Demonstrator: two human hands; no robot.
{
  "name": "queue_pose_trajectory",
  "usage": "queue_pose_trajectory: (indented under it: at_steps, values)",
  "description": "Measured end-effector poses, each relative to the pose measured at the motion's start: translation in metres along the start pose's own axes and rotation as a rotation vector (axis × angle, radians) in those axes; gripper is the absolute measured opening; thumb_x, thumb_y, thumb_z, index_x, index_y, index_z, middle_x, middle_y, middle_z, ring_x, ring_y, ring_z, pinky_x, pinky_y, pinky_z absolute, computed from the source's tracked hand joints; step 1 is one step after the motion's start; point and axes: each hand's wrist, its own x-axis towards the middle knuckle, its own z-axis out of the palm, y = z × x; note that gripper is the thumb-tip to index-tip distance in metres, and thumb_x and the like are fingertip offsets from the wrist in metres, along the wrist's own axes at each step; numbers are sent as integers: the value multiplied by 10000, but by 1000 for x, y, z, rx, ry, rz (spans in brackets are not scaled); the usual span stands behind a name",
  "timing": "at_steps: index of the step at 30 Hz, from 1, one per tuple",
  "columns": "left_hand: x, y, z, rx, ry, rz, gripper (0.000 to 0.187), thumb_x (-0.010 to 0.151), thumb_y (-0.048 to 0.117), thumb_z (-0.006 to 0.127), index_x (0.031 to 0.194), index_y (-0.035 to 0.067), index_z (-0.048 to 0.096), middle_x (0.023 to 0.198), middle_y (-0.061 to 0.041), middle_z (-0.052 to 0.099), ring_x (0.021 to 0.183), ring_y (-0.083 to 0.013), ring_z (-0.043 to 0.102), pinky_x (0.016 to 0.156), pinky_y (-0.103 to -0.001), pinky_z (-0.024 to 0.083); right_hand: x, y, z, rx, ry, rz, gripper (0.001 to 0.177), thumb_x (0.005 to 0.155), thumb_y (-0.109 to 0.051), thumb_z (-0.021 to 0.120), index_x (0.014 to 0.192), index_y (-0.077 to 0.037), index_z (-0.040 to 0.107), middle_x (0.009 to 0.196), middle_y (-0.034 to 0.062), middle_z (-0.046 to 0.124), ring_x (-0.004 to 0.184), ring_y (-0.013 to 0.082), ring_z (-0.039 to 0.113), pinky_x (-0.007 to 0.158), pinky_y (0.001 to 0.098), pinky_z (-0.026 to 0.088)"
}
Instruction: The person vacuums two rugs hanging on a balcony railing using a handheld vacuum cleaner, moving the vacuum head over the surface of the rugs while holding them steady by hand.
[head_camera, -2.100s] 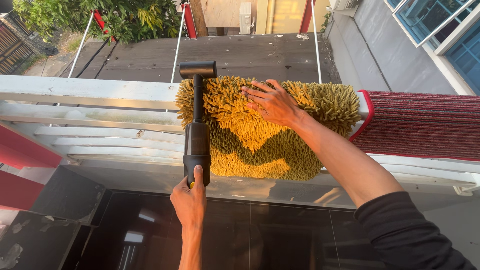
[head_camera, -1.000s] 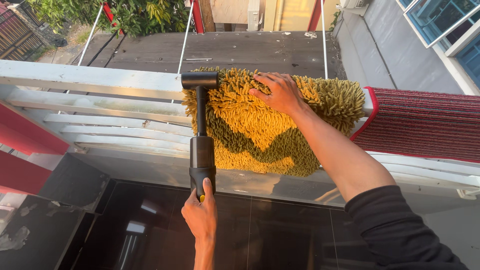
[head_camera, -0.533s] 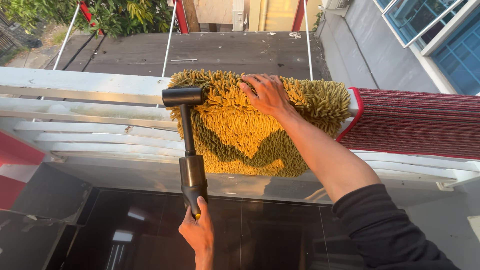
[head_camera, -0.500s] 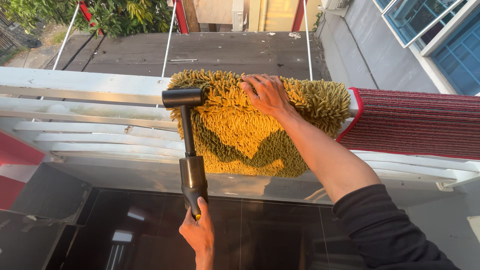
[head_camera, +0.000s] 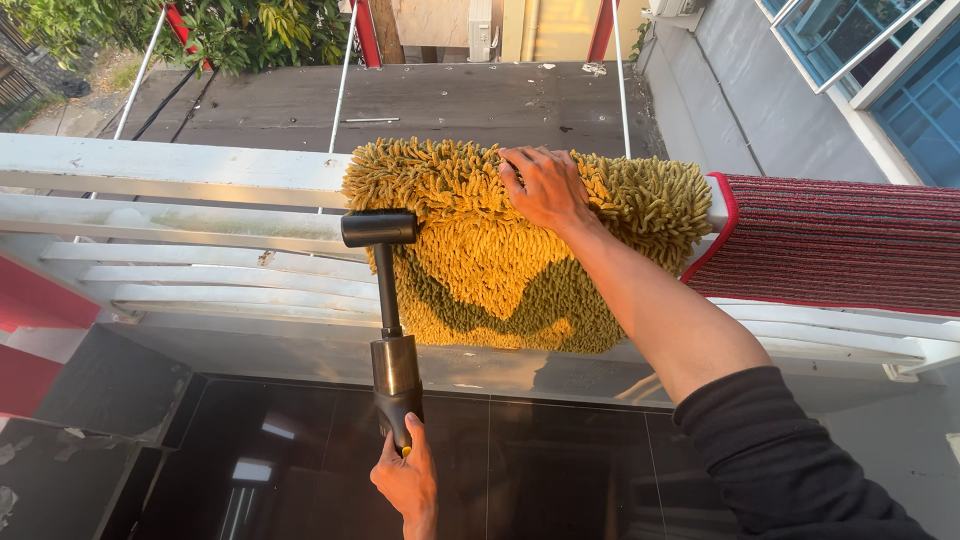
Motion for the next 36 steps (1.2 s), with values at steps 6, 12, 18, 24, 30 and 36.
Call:
queue_pose_trajectory:
  at_steps: [6,12,18,24,30,36]
  values:
    - [0,14,-6,-58,-9,26,443,941,402,662,873,-27,745,466,-57,556,433,-140,554,486,-322,445,-3,-3,-3,-10,18,5,393,1048,-339,473,1307,-131,682,1223,139,731,1135,321,680,1020,523,457]
    - [23,62,4,-109,-21,101,443,953,391,657,873,-38,738,483,-63,550,436,-137,535,479,-319,434,-3,-4,-4,-1,12,16,395,1035,-335,482,1303,-125,681,1218,144,730,1117,321,681,1010,528,454]
    - [25,72,18,-111,-87,44,459,922,414,663,854,-33,739,497,-52,599,457,-134,576,511,-327,468,1,2,3,-16,0,9,396,1042,-340,483,1308,-119,674,1218,156,723,1118,319,674,1011,531,439]
    - [14,52,20,-67,-113,-35,474,932,415,671,807,-39,730,502,-106,581,471,-200,555,535,-358,465,-4,-4,-3,8,9,38,388,1042,-321,472,1294,-107,676,1199,140,734,1122,314,670,1011,535,439]
    - [19,39,8,-35,-102,-1,443,912,414,668,837,-16,746,517,-105,628,470,-211,614,549,-360,492,-5,-9,-8,16,30,24,376,1033,-318,488,1282,-119,687,1173,144,736,1094,320,673,998,530,449]
    - [21,19,-1,8,-91,1,425,896,424,675,905,10,772,543,-112,649,488,-220,630,575,-371,507,-5,-10,-9,3,37,27,357,1033,-302,501,1278,-117,682,1169,146,738,1105,318,670,1008,528,443]
